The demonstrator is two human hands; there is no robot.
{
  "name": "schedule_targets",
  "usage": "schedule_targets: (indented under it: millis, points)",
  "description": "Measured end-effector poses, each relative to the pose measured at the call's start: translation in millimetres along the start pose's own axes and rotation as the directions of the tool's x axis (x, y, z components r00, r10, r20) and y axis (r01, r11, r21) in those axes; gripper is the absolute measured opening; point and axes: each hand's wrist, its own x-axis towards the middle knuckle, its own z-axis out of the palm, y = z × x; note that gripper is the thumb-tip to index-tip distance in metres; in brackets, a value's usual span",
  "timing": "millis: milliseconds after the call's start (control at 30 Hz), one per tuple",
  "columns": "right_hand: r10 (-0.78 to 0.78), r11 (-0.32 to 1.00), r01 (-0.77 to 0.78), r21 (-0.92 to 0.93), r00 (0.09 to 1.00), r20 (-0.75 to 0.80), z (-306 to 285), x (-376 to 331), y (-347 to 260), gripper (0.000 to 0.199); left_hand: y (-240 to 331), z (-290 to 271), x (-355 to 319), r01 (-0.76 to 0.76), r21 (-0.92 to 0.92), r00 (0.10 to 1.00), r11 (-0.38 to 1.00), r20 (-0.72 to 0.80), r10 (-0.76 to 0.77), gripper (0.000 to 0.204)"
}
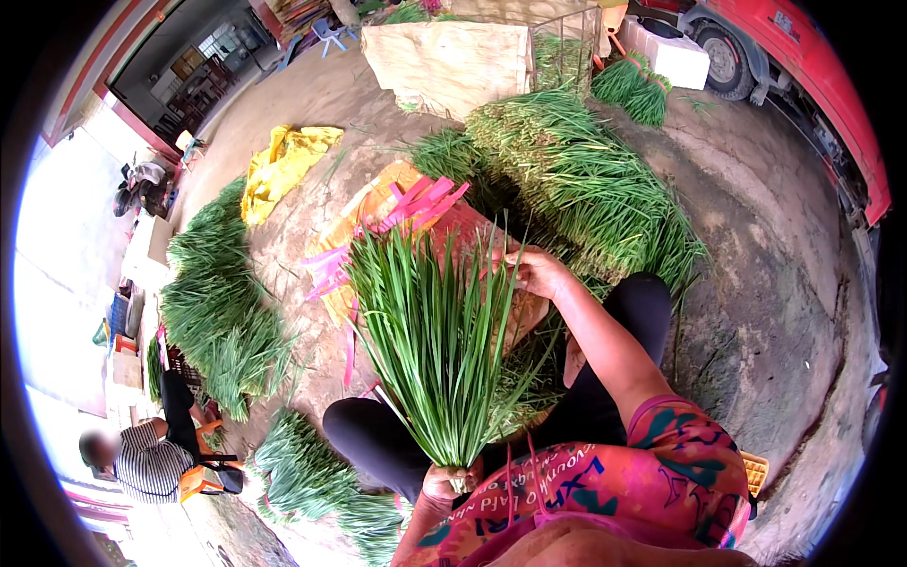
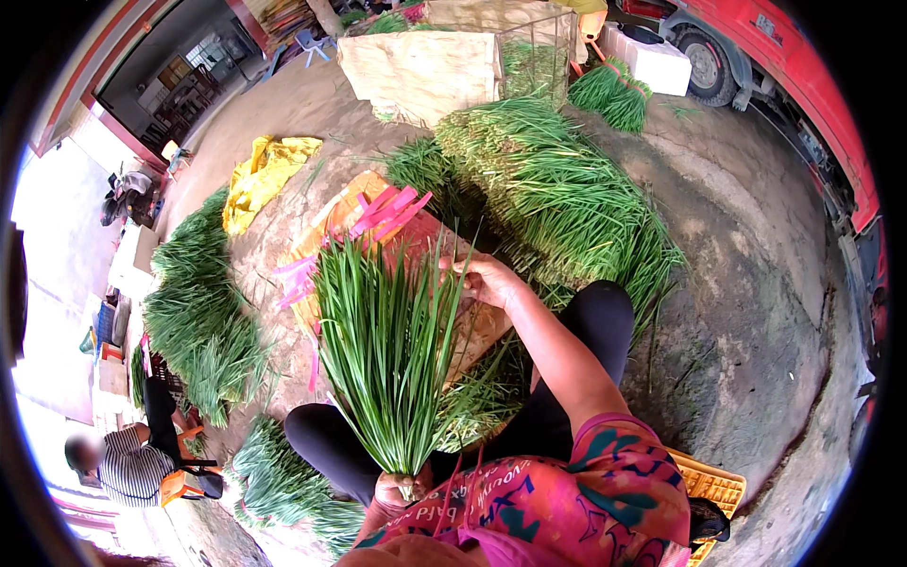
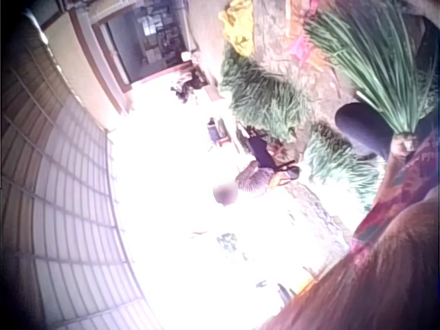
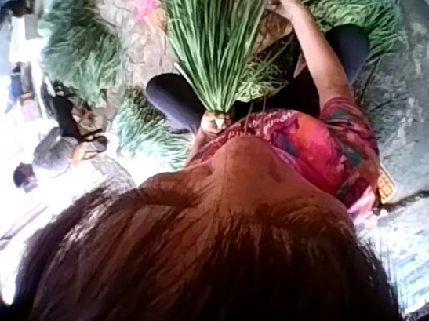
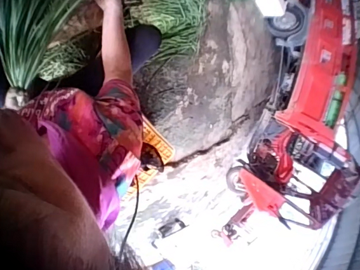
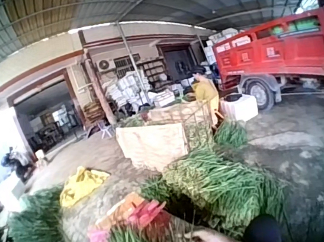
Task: The person bundles green stalks by hand, gathering them into groups and securing them with pink ties while sitting on the floor.
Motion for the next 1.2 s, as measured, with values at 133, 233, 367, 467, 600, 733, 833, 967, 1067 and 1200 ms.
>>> schedule_targets:
  millis: [133, 233, 367, 467, 600, 733, 833, 967, 1067, 1200]
  points:
    - [0.017, 0.999, -0.018, -0.047, 0.999, -0.028, -8, 1, 0, 0.020, -2, -3, 1, 0.013, -0.018, 1.000, 1.000, 0.013, -0.013, 0.029]
    - [0.059, 0.995, -0.059, -0.075, 0.998, -0.006, -5, -2, -5, 0.021, 0, 3, 2, -0.003, -0.037, 1.000, 0.999, 0.012, 0.004, 0.028]
    - [0.061, 0.982, -0.060, -0.178, 0.998, 0.002, 12, -13, -14, 0.024, -1, 7, 0, -0.055, -0.063, 0.998, 0.997, 0.032, 0.057, 0.029]
    - [0.052, 0.972, -0.051, -0.228, 0.999, 0.001, 12, -15, -15, 0.022, -2, 1, 2, -0.038, -0.056, 0.997, 0.998, 0.061, 0.042, 0.030]
    - [0.054, 0.982, -0.047, -0.184, 0.998, 0.031, 2, -14, -12, 0.020, -4, -4, 5, -0.020, -0.056, 0.996, 0.998, 0.091, 0.025, 0.030]
    - [0.045, 0.979, -0.037, -0.199, 0.998, 0.035, 6, -15, -11, 0.024, -3, 3, 4, -0.037, -0.041, 0.996, 0.998, 0.074, 0.040, 0.031]
    - [0.007, 0.967, -0.014, -0.254, 1.000, -0.029, 13, -18, -12, 0.028, -4, 4, 3, -0.052, -0.021, 0.997, 0.998, 0.056, 0.053, 0.031]
    - [-0.007, 0.941, 0.012, -0.337, 1.000, 0.016, 7, -22, -19, 0.027, -3, 5, 2, -0.053, -0.013, 0.997, 0.999, 0.047, 0.054, 0.031]
    - [-0.006, 0.943, 0.002, -0.333, 1.000, -0.009, -1, -20, -15, 0.024, -4, 1, 3, -0.035, -0.014, 0.998, 0.999, 0.056, 0.035, 0.031]
    - [-0.004, 0.963, -0.019, -0.269, 0.997, -0.082, 4, -21, -12, 0.020, -4, 3, 3, -0.055, 0.014, 0.997, 0.998, 0.047, 0.054, 0.031]
